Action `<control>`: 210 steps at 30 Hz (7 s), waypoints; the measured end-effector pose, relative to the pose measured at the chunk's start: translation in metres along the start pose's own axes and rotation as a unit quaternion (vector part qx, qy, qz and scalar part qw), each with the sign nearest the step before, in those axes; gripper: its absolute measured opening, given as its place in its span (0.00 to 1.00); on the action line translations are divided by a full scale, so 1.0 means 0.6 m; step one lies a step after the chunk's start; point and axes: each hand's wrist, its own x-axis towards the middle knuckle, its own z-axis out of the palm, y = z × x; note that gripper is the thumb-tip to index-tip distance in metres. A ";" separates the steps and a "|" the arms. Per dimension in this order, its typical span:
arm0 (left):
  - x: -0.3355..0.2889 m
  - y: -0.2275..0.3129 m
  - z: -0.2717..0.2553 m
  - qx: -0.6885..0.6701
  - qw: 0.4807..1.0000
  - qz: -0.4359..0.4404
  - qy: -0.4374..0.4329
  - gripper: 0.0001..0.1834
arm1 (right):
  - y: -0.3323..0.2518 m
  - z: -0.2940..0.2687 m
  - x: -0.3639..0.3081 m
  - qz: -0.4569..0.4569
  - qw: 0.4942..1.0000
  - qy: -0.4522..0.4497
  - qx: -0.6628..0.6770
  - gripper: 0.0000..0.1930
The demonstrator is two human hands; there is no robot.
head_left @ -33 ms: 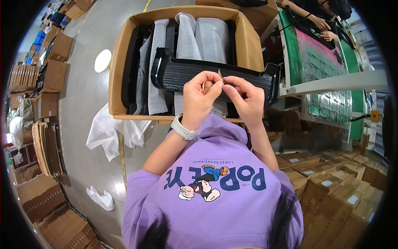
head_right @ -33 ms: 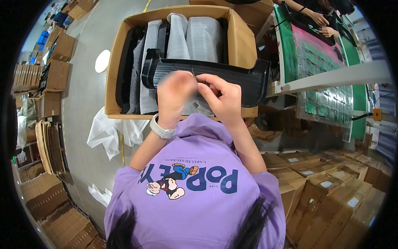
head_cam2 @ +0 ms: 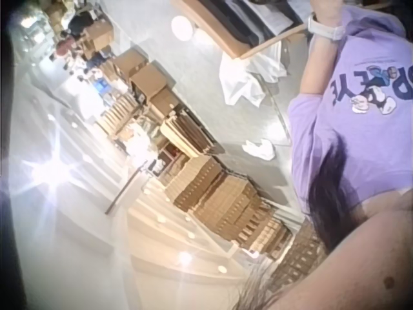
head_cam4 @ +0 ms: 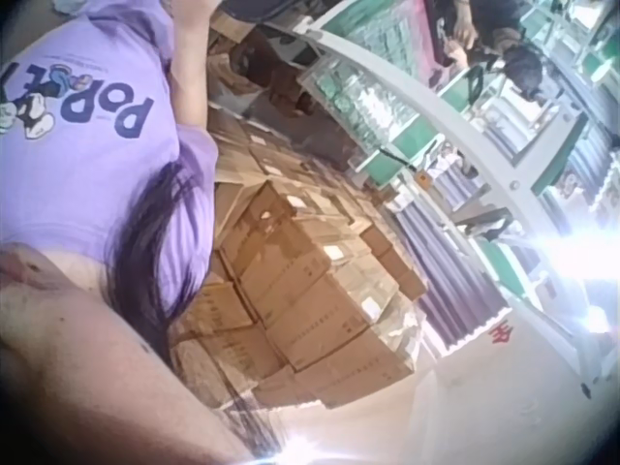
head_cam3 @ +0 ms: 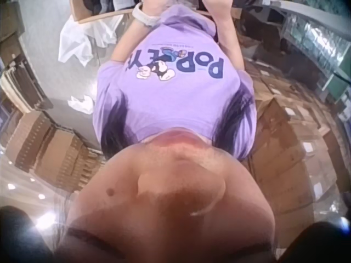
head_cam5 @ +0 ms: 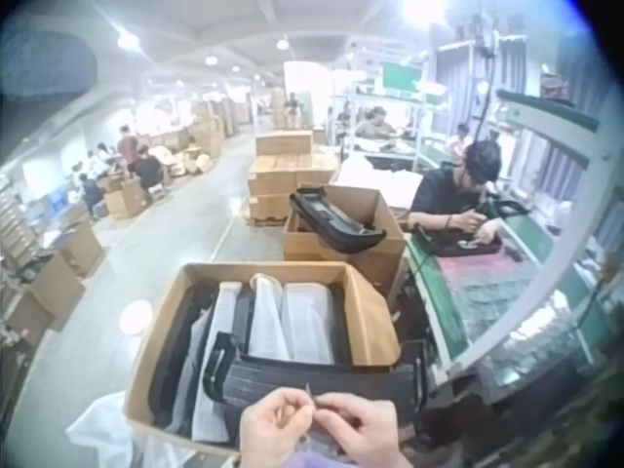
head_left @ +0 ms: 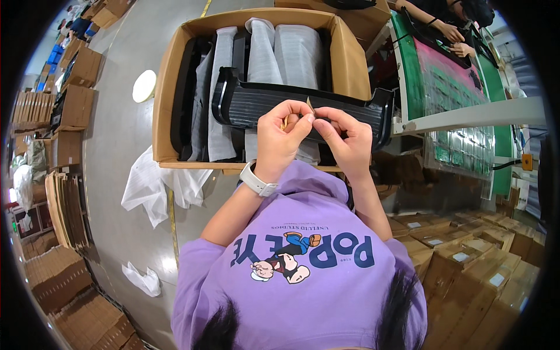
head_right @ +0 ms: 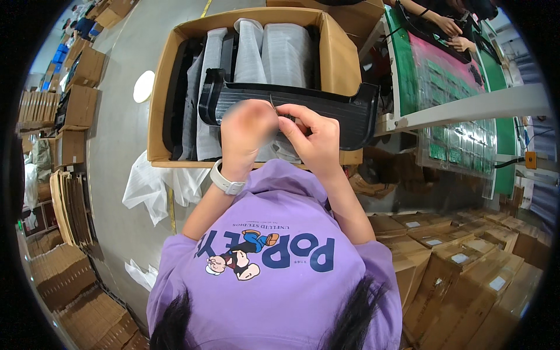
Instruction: The person peels and attaches adhesive pads onto black plastic panels by hand and packs the panels into a cardboard box with protective foam sleeves.
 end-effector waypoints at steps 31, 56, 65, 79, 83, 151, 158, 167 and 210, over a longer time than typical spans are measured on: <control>-0.002 -0.035 -0.027 0.111 0.989 -0.036 -0.085 0.11 | 0.042 0.003 -0.015 0.156 0.978 -0.038 0.131 0.03; 0.016 -0.019 -0.018 -0.134 0.965 -0.212 -0.081 0.08 | 0.016 0.001 0.009 -0.139 0.975 0.055 -0.165 0.03; 0.022 -0.038 -0.033 -0.102 0.981 -0.164 -0.025 0.06 | 0.015 0.008 0.014 -0.259 0.934 -0.012 -0.245 0.05; 0.022 -0.032 -0.048 -0.228 0.934 -0.268 -0.062 0.03 | 0.009 0.008 0.007 -0.065 0.992 -0.069 -0.089 0.09; 0.008 -0.042 -0.056 -0.232 0.941 -0.209 -0.128 0.03 | 0.019 0.002 0.000 0.057 0.997 -0.051 -0.021 0.06; 0.024 -0.214 -0.208 0.166 0.981 -0.082 0.063 0.15 | 0.187 0.016 0.099 0.230 0.807 -0.230 -0.493 0.19; 0.046 -0.216 -0.202 0.127 0.982 -0.122 0.069 0.15 | 0.193 0.000 0.108 0.144 0.802 -0.279 -0.507 0.19; 0.017 -0.223 -0.212 0.151 0.975 -0.131 0.097 0.21 | 0.159 -0.033 0.007 -0.124 0.850 -0.331 -0.390 0.16; 0.001 -0.193 -0.175 0.538 0.784 -0.088 0.298 0.13 | 0.394 0.024 0.971 -0.191 0.795 -0.026 -0.575 0.17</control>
